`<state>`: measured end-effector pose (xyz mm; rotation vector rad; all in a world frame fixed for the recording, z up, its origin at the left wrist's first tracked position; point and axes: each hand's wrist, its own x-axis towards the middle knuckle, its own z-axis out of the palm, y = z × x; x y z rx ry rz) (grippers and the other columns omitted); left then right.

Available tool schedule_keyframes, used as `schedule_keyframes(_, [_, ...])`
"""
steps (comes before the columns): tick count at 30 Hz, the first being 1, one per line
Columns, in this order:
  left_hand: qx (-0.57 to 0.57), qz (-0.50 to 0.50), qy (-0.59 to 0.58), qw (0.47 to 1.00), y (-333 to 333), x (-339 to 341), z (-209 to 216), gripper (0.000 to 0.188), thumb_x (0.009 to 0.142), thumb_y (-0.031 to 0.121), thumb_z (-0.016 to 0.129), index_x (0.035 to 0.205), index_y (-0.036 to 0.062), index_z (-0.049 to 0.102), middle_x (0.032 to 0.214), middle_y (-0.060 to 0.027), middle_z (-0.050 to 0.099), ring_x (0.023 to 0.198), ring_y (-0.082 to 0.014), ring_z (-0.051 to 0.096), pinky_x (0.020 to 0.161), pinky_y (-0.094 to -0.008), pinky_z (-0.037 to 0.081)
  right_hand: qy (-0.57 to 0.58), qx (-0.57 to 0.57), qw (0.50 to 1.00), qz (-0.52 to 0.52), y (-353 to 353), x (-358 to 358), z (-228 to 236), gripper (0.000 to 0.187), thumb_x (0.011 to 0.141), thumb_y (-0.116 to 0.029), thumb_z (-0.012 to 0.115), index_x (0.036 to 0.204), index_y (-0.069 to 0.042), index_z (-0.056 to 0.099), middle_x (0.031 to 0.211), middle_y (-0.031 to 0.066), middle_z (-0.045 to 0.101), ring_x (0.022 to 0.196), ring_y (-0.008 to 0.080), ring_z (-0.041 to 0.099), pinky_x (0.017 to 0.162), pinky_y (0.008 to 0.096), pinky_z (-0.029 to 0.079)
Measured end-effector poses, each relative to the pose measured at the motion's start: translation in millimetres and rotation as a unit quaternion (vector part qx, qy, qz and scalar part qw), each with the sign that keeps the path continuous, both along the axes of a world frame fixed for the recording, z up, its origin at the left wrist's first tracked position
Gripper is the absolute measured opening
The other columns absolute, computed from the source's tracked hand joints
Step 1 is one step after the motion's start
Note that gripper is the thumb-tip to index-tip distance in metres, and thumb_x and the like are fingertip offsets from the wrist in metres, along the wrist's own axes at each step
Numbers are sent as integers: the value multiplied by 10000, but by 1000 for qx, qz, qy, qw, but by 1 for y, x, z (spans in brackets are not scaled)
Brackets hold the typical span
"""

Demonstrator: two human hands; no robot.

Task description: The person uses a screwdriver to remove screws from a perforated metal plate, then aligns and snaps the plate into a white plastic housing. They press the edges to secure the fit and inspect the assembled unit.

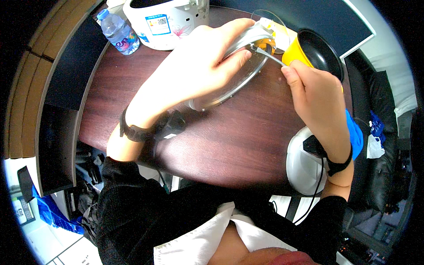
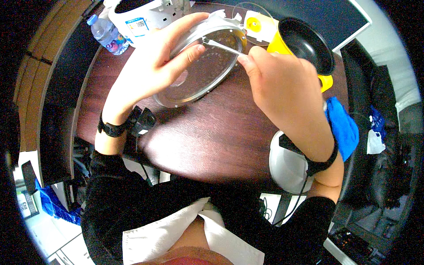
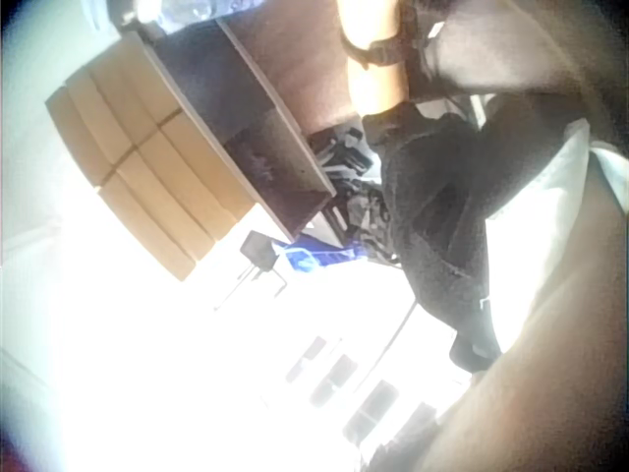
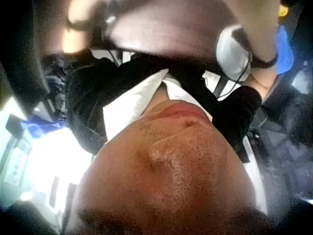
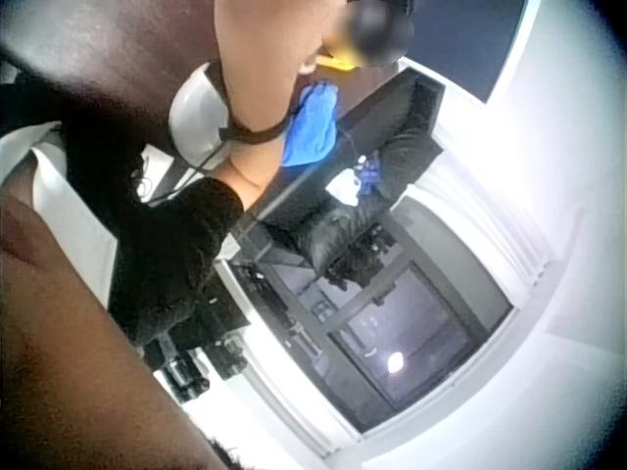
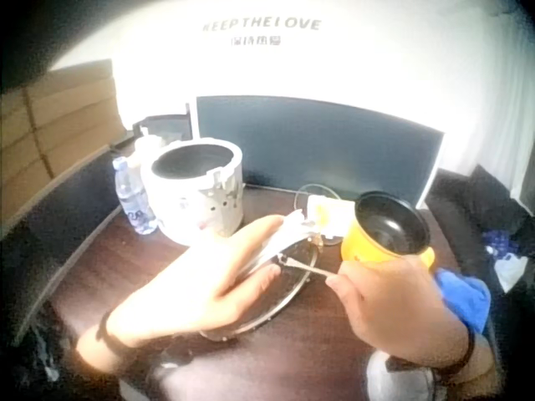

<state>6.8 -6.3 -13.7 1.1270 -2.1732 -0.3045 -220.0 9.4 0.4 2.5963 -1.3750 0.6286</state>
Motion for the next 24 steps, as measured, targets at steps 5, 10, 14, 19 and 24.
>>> schedule_keyframes(5, [-41,-5,8,999,-1,-1,-4,448,882,188,625,1280,16,512,976,-225,653,806,-330,656,732,-375,493,101,-40,994,-8,3,5,13,277,946,-279,517,756,-88,579,595,148,590,553,335,607,507,410,483])
schedule_keyframes(10, [-94,10,16,995,0,-2,-6,452,870,173,633,1274,11,513,932,-224,657,790,-342,655,727,-381,494,40,8,997,62,-7,1,16,293,950,-254,509,737,-64,574,587,147,585,527,316,596,509,400,478])
schedule_keyframes(14, [-71,21,26,997,-1,-3,-7,454,872,171,629,1281,15,509,884,-212,659,741,-327,654,700,-379,493,-272,356,878,170,-30,-5,-24,371,996,-292,458,723,-45,507,493,56,437,409,171,437,437,298,400])
schedule_keyframes(19, [-27,15,24,999,3,-3,-2,448,884,180,620,1290,28,507,830,-191,650,665,-265,641,650,-362,484,-445,703,538,135,-16,0,-33,412,1031,-353,382,768,-52,482,511,-71,282,408,53,312,398,211,288])
schedule_keyframes(24, [-24,-4,34,999,4,-3,-4,449,893,194,615,1298,37,505,858,-184,658,651,-243,632,650,-358,484,-191,212,951,124,-10,-9,-18,398,986,-321,478,714,-31,486,528,86,473,446,245,498,442,351,376])
